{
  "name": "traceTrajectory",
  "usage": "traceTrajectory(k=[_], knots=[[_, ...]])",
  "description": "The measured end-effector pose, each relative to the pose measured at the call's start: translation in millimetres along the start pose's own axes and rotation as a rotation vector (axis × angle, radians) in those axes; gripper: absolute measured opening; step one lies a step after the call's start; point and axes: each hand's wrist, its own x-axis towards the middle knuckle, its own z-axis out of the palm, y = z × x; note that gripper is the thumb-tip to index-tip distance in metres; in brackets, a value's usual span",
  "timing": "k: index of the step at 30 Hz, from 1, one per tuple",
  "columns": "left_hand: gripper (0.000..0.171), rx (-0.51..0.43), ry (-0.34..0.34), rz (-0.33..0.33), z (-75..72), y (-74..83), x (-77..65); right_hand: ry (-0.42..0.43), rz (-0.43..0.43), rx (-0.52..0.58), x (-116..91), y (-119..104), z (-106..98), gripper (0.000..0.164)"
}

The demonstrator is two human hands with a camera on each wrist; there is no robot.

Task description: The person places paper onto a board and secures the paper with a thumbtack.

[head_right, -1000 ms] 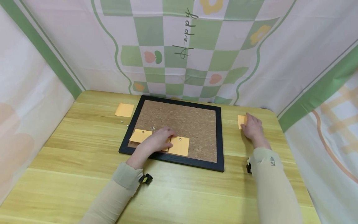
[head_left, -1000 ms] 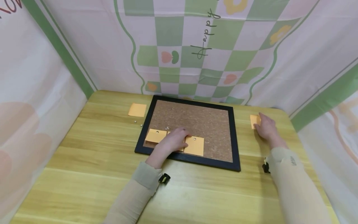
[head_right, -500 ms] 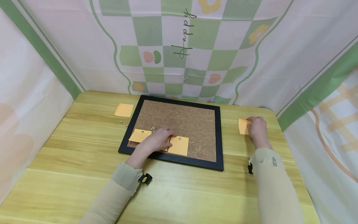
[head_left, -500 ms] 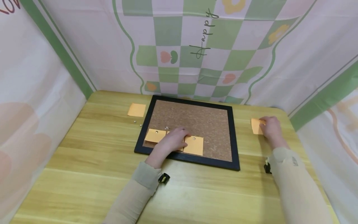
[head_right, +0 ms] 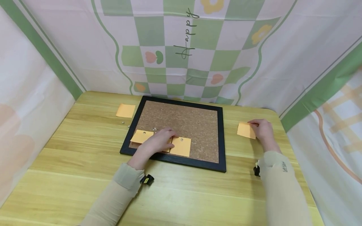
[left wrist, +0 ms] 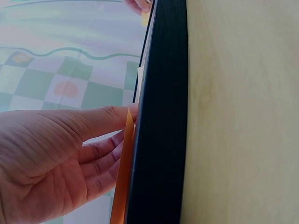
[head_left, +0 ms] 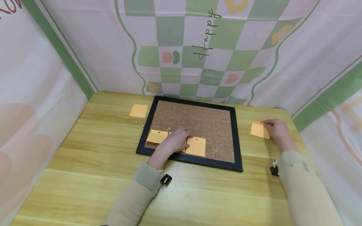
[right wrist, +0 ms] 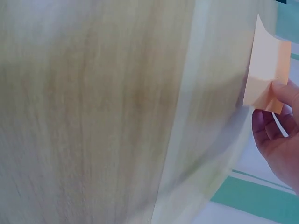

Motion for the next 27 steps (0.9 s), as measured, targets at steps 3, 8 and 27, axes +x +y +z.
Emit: traceTrajectory(k=[3, 8, 27], knots=[[0.040, -0.004, 0.000, -0.002, 0.1, 0.3, 0.0, -0.019, -0.008, 0.027, -3, -2, -4, 0.035], [0.039, -0.002, 0.000, -0.004, -0.4, 0.9, -0.5, -0.019, -0.001, 0.051, -7, -8, -9, 0.041], [0.039, -0.011, 0.000, -0.012, -0.8, 1.7, -0.6, -0.015, 0.029, 0.322, -31, -47, -14, 0.053]])
